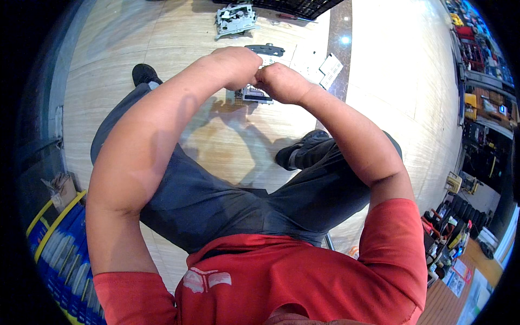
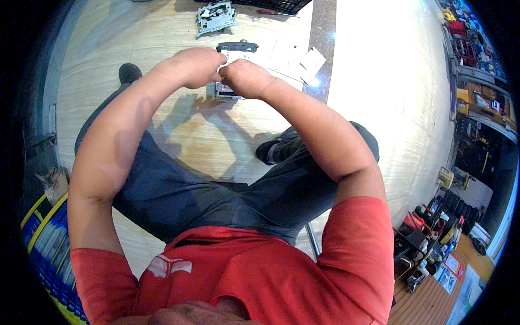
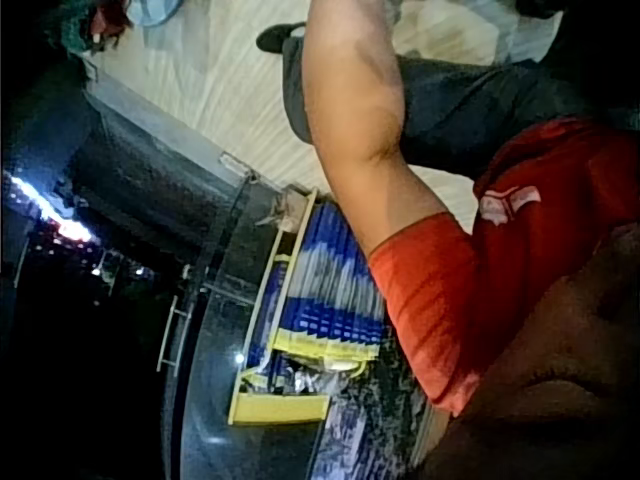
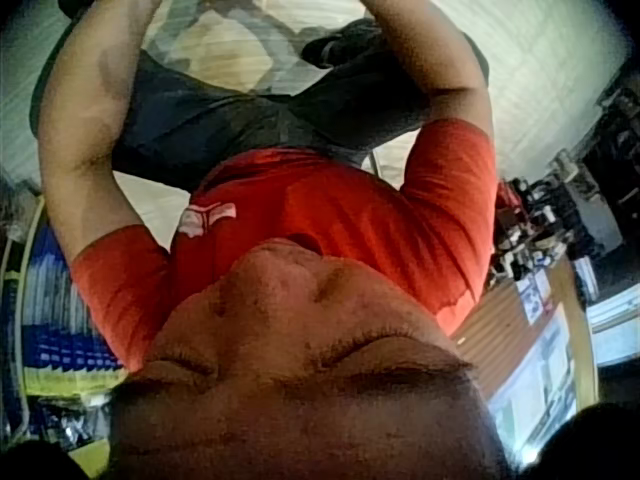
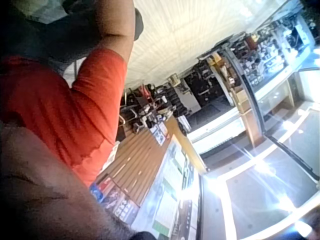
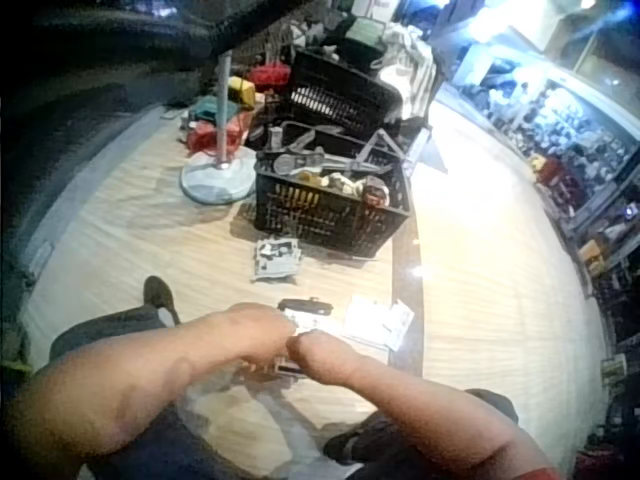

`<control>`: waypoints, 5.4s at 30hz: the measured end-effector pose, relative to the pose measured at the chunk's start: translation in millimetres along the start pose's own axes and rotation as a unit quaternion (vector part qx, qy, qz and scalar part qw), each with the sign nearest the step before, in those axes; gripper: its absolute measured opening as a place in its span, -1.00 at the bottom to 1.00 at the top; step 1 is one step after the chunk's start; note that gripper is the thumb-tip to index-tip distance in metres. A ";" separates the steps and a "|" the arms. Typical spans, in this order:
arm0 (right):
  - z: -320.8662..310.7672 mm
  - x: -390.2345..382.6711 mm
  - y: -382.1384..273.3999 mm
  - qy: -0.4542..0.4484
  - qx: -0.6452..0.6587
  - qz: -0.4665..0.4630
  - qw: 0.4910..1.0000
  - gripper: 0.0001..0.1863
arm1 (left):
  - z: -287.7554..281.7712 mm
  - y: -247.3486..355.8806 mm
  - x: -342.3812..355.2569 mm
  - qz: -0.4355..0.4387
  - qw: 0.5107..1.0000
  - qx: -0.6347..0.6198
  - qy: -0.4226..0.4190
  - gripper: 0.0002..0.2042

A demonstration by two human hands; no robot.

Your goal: The person sits on the floor and uses a small screwdriver to manipulate and disassemble components of an electronic device, handling a small circuit board and metal housing.

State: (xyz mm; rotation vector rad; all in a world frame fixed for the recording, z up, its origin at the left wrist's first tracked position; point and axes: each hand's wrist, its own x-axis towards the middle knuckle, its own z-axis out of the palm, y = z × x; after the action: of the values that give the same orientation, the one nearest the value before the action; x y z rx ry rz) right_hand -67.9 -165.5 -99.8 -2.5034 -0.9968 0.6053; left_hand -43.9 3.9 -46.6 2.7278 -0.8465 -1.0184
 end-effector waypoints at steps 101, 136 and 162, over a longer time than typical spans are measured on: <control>10.1 -11.2 4.6 0.051 0.068 -0.033 0.996 -0.87 | 3.3 -2.6 -1.7 0.012 1.000 0.009 -0.022 -0.74; 6.0 -8.4 -0.9 0.037 0.060 -0.019 0.997 -0.87 | 7.8 -5.1 -1.3 0.007 0.999 0.017 -0.038 -0.75; 6.6 -3.9 6.2 0.014 0.024 -0.011 1.000 -0.84 | 6.2 -9.2 -3.3 0.013 1.000 -0.004 -0.026 -0.74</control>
State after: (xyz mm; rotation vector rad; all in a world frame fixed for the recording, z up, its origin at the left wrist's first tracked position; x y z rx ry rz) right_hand -70.4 -171.3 -107.4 -2.4497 -0.9864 0.5799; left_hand -45.6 13.9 -52.1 2.6886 -0.8811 -1.0894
